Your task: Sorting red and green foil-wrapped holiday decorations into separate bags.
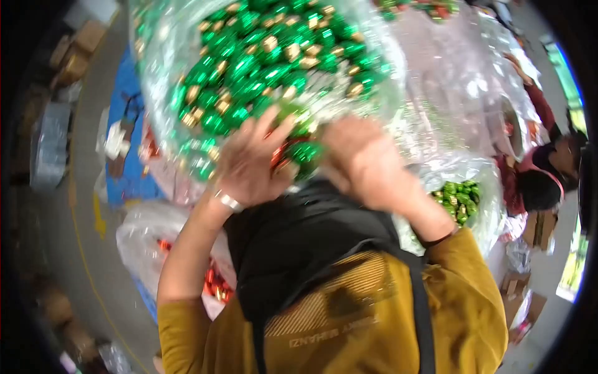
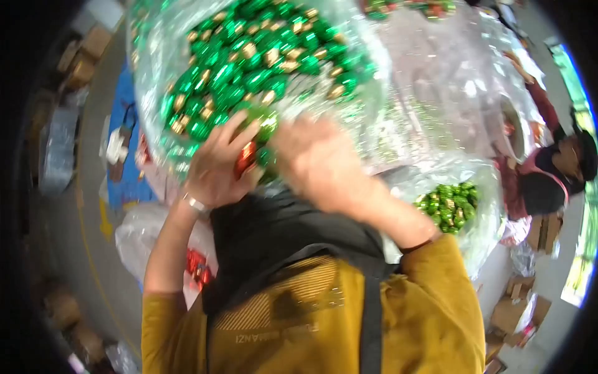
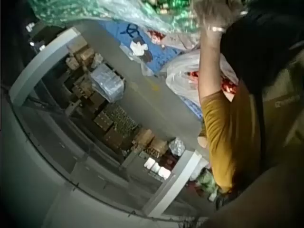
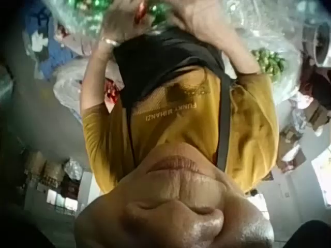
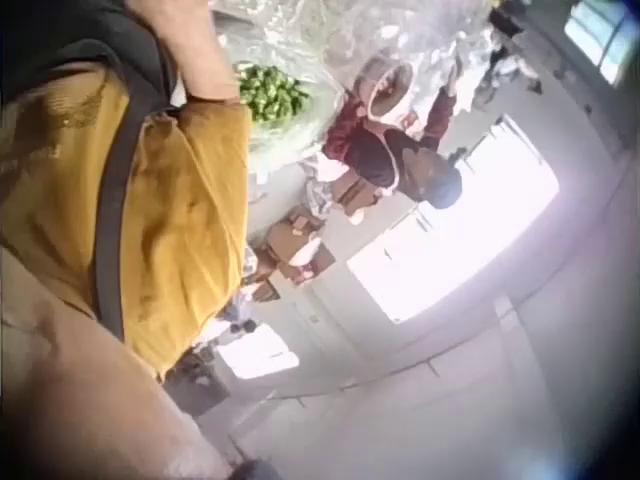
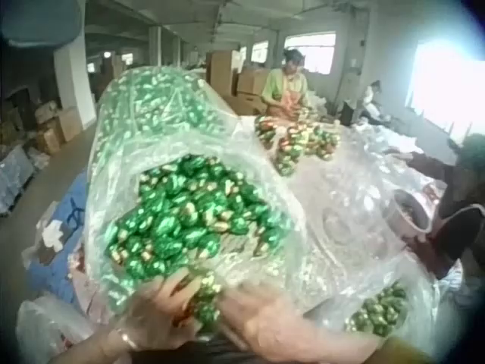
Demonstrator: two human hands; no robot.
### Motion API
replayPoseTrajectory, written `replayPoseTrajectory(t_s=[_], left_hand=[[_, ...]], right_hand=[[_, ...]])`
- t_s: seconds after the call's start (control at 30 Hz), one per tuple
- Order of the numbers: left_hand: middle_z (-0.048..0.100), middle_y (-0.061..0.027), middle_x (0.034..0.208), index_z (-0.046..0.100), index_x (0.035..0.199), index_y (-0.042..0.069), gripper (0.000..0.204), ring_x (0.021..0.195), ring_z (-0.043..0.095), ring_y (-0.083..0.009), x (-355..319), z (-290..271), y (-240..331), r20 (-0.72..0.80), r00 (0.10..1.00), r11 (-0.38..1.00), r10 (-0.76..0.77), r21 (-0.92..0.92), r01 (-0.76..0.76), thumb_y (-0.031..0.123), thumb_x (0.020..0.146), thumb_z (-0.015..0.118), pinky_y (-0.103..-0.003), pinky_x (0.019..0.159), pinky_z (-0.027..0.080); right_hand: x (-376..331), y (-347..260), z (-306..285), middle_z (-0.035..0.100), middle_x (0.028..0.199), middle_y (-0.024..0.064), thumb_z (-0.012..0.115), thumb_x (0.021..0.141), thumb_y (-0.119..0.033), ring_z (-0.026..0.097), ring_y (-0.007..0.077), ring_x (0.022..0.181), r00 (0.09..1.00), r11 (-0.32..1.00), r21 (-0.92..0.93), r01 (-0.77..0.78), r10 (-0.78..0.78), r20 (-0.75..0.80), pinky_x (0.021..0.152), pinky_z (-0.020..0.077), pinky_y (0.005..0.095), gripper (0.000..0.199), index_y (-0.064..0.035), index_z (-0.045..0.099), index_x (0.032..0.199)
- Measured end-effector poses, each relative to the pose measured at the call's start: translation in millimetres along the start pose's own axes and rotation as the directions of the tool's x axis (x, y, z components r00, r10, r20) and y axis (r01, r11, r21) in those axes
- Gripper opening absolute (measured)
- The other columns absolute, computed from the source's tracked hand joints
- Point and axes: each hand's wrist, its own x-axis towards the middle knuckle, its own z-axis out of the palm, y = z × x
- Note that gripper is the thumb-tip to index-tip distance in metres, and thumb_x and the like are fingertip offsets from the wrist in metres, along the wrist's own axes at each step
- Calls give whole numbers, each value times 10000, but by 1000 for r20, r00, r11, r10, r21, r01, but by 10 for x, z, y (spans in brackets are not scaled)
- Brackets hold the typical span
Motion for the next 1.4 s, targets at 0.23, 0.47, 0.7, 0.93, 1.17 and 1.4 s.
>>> replayPoseTrajectory(t_s=[0.23,0.47,0.7,0.93,1.17,1.4], left_hand=[[374,-196,1362,414,1333,69,689,1201,417,-392,187,-131,207,157,987,999,-30,18,27,242,719,677,-442,1002,337],[400,-171,1349,447,1304,56,602,1214,407,-391,383,-363,604,-281,943,982,177,-20,-190,317,798,643,-474,1001,317],[492,-202,1263,565,1132,-29,397,1204,435,-370,-136,-516,88,-333,924,982,-189,-88,169,139,781,643,-439,1016,316],[536,-213,1210,580,1100,-43,339,1123,510,-335,-1588,-123,-641,-496,546,698,-675,-189,691,139,817,618,-412,916,406],[638,-169,895,625,1027,-35,295,758,623,-257,-2490,272,-724,-516,304,453,-801,-191,871,184,838,685,-306,659,527],[644,-176,930,607,1061,-44,357,783,619,-272,-2456,414,-966,-504,251,413,-827,-242,878,244,858,663,-347,700,526]], right_hand=[[-391,198,333,506,884,131,586,743,-113,600,308,699,990,976,190,-105,85,111,570,490,405,205,-60,489,916],[-681,600,-594,523,867,145,602,799,-156,591,336,667,992,978,171,-121,122,1,572,481,423,187,-34,487,882],[-465,1831,-1247,571,814,171,682,746,-117,581,377,705,873,903,-38,-427,401,-276,621,460,442,207,-16,526,835],[32,3800,-549,591,881,202,691,726,-179,593,388,807,814,815,-204,-543,451,-367,692,473,470,257,-19,551,869],[738,4530,104,596,911,199,670,737,-209,591,405,867,755,767,-144,-626,549,-359,723,479,478,275,-19,549,895],[1076,5256,132,525,1119,247,544,809,-143,588,427,907,693,718,-198,-667,500,-519,753,497,472,275,-31,520,1060]])
